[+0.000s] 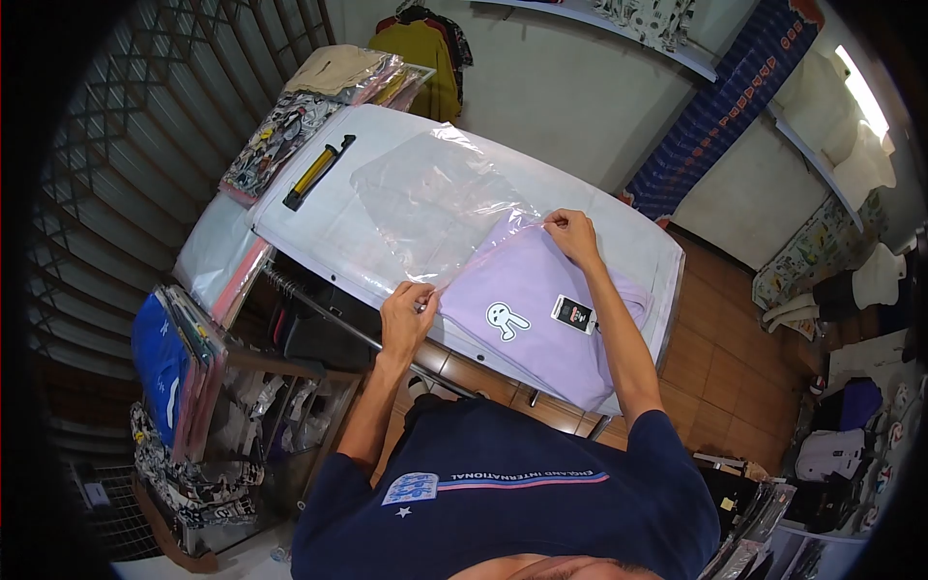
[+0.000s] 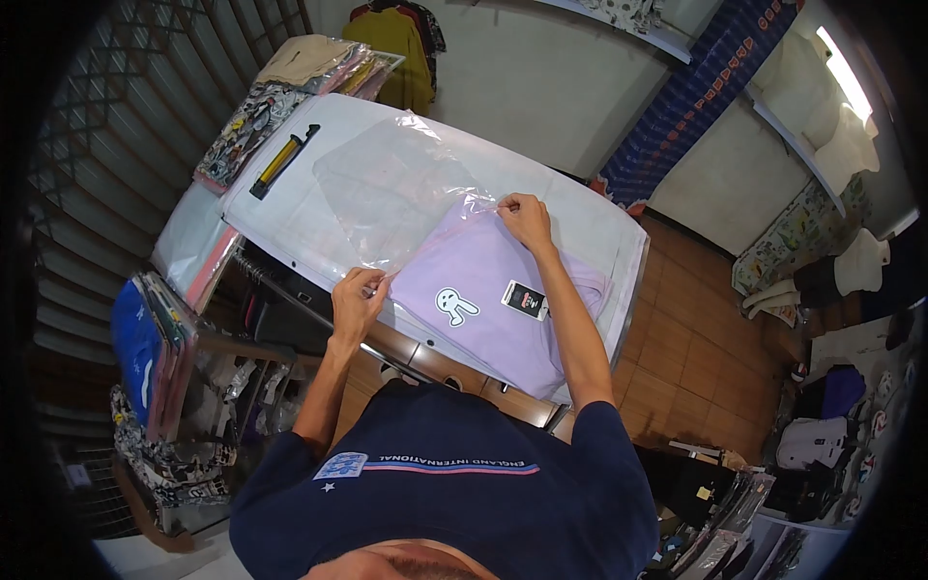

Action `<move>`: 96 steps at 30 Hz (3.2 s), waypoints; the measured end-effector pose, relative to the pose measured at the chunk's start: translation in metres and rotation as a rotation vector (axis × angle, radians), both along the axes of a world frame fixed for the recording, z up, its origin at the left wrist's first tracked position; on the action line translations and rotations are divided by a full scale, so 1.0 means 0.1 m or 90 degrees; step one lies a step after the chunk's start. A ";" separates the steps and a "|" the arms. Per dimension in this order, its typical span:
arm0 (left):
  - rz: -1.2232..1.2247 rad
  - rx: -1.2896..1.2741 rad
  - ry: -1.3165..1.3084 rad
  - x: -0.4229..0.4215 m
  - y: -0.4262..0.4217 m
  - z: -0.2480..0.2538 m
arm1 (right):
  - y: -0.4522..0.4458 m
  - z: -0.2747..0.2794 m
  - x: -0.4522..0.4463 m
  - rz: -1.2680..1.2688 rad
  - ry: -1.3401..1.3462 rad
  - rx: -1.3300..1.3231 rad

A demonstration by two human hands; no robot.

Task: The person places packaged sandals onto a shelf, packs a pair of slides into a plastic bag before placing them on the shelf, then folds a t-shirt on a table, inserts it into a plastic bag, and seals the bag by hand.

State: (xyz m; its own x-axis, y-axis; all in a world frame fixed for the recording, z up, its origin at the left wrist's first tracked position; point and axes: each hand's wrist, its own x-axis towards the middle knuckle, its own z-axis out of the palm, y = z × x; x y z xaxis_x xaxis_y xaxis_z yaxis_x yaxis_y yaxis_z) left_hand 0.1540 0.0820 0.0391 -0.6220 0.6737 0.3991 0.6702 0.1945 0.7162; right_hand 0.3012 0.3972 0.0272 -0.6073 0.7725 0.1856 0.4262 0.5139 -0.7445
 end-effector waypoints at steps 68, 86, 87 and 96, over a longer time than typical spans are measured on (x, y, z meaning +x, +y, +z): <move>-0.080 0.013 -0.183 0.94 -0.07 -0.02 | -0.11 0.26 0.70 0.038 -0.020 -0.003; 0.001 0.038 -0.170 0.28 0.21 -0.08 | -0.19 0.00 0.45 -0.056 0.053 -0.034; -0.002 0.041 -0.164 0.22 0.21 -0.06 | -0.22 -0.01 0.44 -0.061 0.054 -0.002; -0.069 0.023 -0.151 0.32 0.05 0.00 | -0.19 0.06 0.67 0.024 0.039 -0.017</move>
